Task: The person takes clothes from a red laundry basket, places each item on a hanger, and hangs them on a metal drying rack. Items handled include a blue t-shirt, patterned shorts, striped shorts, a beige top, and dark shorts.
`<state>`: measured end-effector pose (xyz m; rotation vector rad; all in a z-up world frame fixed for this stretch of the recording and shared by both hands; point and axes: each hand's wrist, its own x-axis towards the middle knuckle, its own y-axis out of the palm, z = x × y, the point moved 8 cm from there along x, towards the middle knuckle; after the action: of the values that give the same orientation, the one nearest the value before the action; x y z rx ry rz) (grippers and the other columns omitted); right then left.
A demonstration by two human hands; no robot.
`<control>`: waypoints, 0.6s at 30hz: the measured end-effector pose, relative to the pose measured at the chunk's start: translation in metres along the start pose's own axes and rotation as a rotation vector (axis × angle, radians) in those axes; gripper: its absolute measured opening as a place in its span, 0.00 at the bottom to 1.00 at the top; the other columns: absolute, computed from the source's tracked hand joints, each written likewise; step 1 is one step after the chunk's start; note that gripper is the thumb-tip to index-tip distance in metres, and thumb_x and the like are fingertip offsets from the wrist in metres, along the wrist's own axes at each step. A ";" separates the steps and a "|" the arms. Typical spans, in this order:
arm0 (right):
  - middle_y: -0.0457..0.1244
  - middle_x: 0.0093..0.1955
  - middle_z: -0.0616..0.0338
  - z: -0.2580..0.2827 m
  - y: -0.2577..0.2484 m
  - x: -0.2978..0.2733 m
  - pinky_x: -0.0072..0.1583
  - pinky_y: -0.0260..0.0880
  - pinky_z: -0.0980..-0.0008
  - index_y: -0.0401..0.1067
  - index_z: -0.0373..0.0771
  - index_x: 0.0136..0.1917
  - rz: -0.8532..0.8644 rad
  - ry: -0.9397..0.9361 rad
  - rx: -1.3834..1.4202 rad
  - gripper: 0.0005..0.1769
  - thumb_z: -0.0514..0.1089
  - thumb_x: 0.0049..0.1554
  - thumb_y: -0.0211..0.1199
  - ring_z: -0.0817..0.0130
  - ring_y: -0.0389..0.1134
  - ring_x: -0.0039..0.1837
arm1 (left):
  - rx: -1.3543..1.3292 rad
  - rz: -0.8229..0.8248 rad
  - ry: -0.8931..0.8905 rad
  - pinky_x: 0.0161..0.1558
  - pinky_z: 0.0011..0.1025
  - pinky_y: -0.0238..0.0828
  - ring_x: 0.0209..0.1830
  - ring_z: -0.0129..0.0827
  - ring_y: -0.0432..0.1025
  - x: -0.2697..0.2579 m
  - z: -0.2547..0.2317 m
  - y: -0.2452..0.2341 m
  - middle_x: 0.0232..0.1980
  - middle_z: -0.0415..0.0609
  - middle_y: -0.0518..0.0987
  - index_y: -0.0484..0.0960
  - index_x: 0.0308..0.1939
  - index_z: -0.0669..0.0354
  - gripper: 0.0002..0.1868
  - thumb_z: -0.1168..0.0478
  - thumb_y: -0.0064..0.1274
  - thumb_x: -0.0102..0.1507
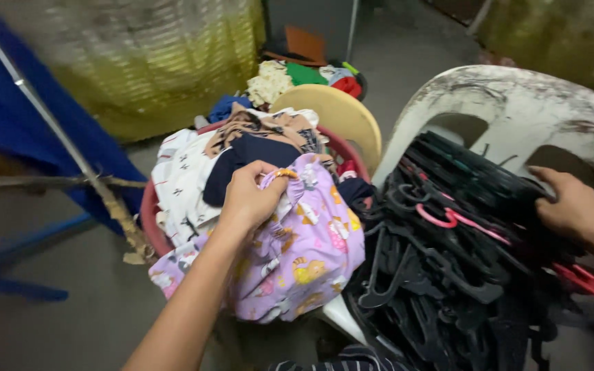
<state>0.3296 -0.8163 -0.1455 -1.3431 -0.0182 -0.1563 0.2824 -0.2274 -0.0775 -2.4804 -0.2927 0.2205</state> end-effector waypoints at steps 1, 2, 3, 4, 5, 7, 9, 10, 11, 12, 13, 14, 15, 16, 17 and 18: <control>0.63 0.70 0.50 0.002 0.003 -0.002 0.67 0.60 0.60 0.65 0.46 0.74 0.055 0.022 0.009 0.40 0.36 0.47 0.56 0.51 0.64 0.69 | 0.014 0.014 -0.023 0.36 0.31 0.63 0.30 0.29 0.69 0.000 0.001 0.005 0.29 0.39 0.78 0.84 0.32 0.39 0.07 0.49 0.57 0.53; 0.63 0.71 0.55 0.005 0.005 -0.004 0.67 0.60 0.61 0.63 0.49 0.75 0.110 0.044 0.018 0.37 0.39 0.51 0.55 0.54 0.64 0.69 | 0.027 0.027 -0.045 0.36 0.32 0.62 0.30 0.30 0.70 -0.001 0.003 0.009 0.29 0.39 0.78 0.84 0.33 0.38 0.07 0.47 0.57 0.53; 0.63 0.71 0.55 0.012 0.000 -0.010 0.67 0.60 0.61 0.63 0.49 0.75 0.108 0.050 0.018 0.37 0.39 0.51 0.55 0.54 0.64 0.69 | 0.028 0.032 -0.041 0.36 0.32 0.62 0.30 0.30 0.70 0.000 0.002 0.013 0.29 0.39 0.78 0.84 0.33 0.38 0.07 0.47 0.57 0.53; 0.64 0.69 0.56 0.018 -0.004 -0.016 0.66 0.61 0.61 0.66 0.47 0.72 0.127 0.087 0.043 0.31 0.42 0.54 0.56 0.55 0.65 0.68 | 0.029 0.035 -0.037 0.38 0.32 0.63 0.31 0.31 0.70 0.000 0.001 0.016 0.32 0.39 0.79 0.84 0.34 0.39 0.08 0.48 0.56 0.53; 0.66 0.68 0.58 0.025 -0.007 -0.020 0.66 0.61 0.61 0.69 0.46 0.69 0.148 0.121 0.069 0.26 0.45 0.58 0.58 0.55 0.66 0.68 | 0.031 0.035 -0.035 0.40 0.32 0.64 0.33 0.31 0.71 0.000 0.002 0.018 0.35 0.39 0.80 0.84 0.35 0.40 0.09 0.49 0.56 0.54; 0.67 0.65 0.55 0.039 -0.017 -0.029 0.63 0.64 0.59 0.70 0.51 0.70 0.148 0.162 0.041 0.25 0.47 0.58 0.59 0.52 0.68 0.65 | 0.035 0.036 -0.024 0.41 0.32 0.65 0.34 0.31 0.72 0.001 0.001 0.019 0.35 0.39 0.80 0.84 0.35 0.41 0.09 0.49 0.55 0.54; 0.69 0.63 0.52 0.046 -0.022 -0.035 0.60 0.66 0.57 0.70 0.55 0.70 0.149 0.201 0.014 0.25 0.49 0.58 0.61 0.49 0.69 0.63 | 0.039 0.033 -0.016 0.42 0.32 0.65 0.35 0.31 0.72 0.001 0.002 0.019 0.36 0.39 0.81 0.84 0.35 0.41 0.09 0.49 0.55 0.54; 0.67 0.65 0.54 0.049 -0.022 -0.035 0.62 0.64 0.57 0.70 0.54 0.69 0.129 0.172 0.030 0.26 0.51 0.57 0.61 0.49 0.67 0.66 | 0.036 0.028 -0.022 0.41 0.31 0.65 0.34 0.30 0.71 0.002 0.004 0.019 0.35 0.39 0.80 0.84 0.35 0.41 0.09 0.49 0.56 0.54; 0.66 0.67 0.55 0.052 -0.023 -0.035 0.64 0.62 0.57 0.71 0.52 0.69 0.108 0.143 0.047 0.27 0.52 0.57 0.61 0.50 0.65 0.68 | 0.032 0.022 -0.027 0.40 0.31 0.64 0.33 0.30 0.70 0.002 0.006 0.018 0.34 0.39 0.79 0.84 0.35 0.40 0.09 0.48 0.56 0.53; 0.66 0.67 0.55 0.053 -0.022 -0.036 0.64 0.62 0.57 0.71 0.52 0.69 0.109 0.142 0.048 0.27 0.52 0.57 0.61 0.50 0.65 0.68 | 0.034 0.021 -0.028 0.40 0.31 0.64 0.33 0.30 0.70 0.000 0.005 0.017 0.34 0.39 0.79 0.84 0.35 0.40 0.09 0.48 0.56 0.53; 0.66 0.67 0.53 0.058 -0.021 -0.036 0.64 0.62 0.57 0.70 0.51 0.70 0.116 0.121 0.083 0.26 0.49 0.57 0.59 0.50 0.65 0.68 | 0.028 0.022 -0.039 0.40 0.31 0.64 0.33 0.30 0.70 -0.002 0.005 0.016 0.34 0.39 0.79 0.85 0.35 0.40 0.09 0.49 0.56 0.54; 0.65 0.67 0.51 0.062 -0.019 -0.036 0.65 0.61 0.58 0.69 0.50 0.70 0.123 0.100 0.118 0.26 0.46 0.58 0.56 0.50 0.65 0.67 | 0.022 0.022 -0.050 0.40 0.30 0.64 0.33 0.29 0.70 -0.004 0.005 0.014 0.34 0.39 0.79 0.85 0.36 0.40 0.09 0.49 0.57 0.54; 0.65 0.67 0.51 0.056 -0.015 -0.031 0.65 0.61 0.58 0.69 0.50 0.70 0.123 0.097 0.119 0.26 0.46 0.58 0.56 0.50 0.65 0.67 | 0.023 0.019 -0.052 0.40 0.30 0.64 0.33 0.29 0.70 -0.006 0.003 0.012 0.34 0.39 0.79 0.85 0.36 0.40 0.09 0.49 0.57 0.54; 0.65 0.67 0.52 0.052 -0.009 -0.026 0.65 0.60 0.58 0.69 0.50 0.69 0.138 0.076 0.149 0.25 0.44 0.58 0.57 0.52 0.65 0.66 | 0.019 0.017 -0.056 0.41 0.30 0.65 0.35 0.30 0.71 -0.009 0.002 0.010 0.36 0.39 0.80 0.85 0.36 0.40 0.09 0.49 0.56 0.54; 0.65 0.66 0.54 0.047 -0.004 -0.021 0.64 0.60 0.58 0.69 0.51 0.68 0.151 0.056 0.177 0.24 0.42 0.58 0.57 0.54 0.65 0.65 | 0.013 0.017 -0.058 0.43 0.29 0.65 0.36 0.30 0.72 -0.011 0.001 0.008 0.37 0.38 0.81 0.85 0.37 0.40 0.10 0.50 0.55 0.54; 0.65 0.66 0.54 0.045 -0.003 -0.019 0.64 0.60 0.58 0.69 0.51 0.68 0.150 0.055 0.179 0.24 0.42 0.58 0.57 0.54 0.65 0.65 | 0.014 0.015 -0.056 0.43 0.29 0.65 0.36 0.30 0.72 -0.014 -0.002 0.005 0.37 0.38 0.81 0.85 0.37 0.40 0.10 0.50 0.55 0.54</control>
<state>0.3141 -0.7711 -0.1339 -1.1564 0.1118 -0.0631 0.2706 -0.2359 -0.0772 -2.4664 -0.2953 0.2982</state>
